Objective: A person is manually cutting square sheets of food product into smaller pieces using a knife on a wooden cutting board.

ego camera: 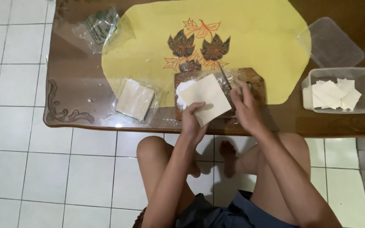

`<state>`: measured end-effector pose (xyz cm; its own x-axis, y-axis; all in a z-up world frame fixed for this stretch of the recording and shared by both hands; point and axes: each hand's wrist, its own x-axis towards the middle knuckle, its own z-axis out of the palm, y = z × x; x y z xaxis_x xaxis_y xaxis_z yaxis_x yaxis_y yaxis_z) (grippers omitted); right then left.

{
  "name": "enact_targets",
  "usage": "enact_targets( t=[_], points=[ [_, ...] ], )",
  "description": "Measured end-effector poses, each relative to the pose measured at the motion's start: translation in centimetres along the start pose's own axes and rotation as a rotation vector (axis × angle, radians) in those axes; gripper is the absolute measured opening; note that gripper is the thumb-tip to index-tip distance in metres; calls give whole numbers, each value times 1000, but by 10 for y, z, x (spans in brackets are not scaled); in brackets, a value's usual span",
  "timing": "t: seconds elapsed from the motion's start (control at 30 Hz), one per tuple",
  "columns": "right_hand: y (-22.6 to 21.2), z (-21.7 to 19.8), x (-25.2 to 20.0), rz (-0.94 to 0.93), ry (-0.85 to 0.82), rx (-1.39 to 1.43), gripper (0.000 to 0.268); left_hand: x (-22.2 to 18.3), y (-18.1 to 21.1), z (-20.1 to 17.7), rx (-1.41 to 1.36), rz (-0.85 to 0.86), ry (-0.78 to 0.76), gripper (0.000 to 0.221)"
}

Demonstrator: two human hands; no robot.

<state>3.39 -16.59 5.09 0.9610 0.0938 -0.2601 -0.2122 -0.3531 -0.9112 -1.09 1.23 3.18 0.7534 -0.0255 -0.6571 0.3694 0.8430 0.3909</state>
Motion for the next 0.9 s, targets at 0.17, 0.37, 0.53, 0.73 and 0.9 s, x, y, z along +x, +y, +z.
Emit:
enact_targets(
  t=[0.17, 0.37, 0.53, 0.73, 0.9],
  points=[
    [-7, 4, -22, 57, 48, 345, 32, 1, -1, 29, 76, 84, -84, 67],
    [-34, -29, -28, -24, 242, 459, 18, -36, 10, 63, -98, 63, -373, 46],
    [-51, -51, -23, -96, 271, 555, 15, -46, 13, 64, -158, -26, -552, 56],
    [-69, -55, -23, -189, 111, 299, 17, -17, 3, 39, 191, -195, -429, 59],
    [-48, -51, -17, -326, 271, 87, 26, -17, 7, 34, 195, -126, -183, 58]
  ],
)
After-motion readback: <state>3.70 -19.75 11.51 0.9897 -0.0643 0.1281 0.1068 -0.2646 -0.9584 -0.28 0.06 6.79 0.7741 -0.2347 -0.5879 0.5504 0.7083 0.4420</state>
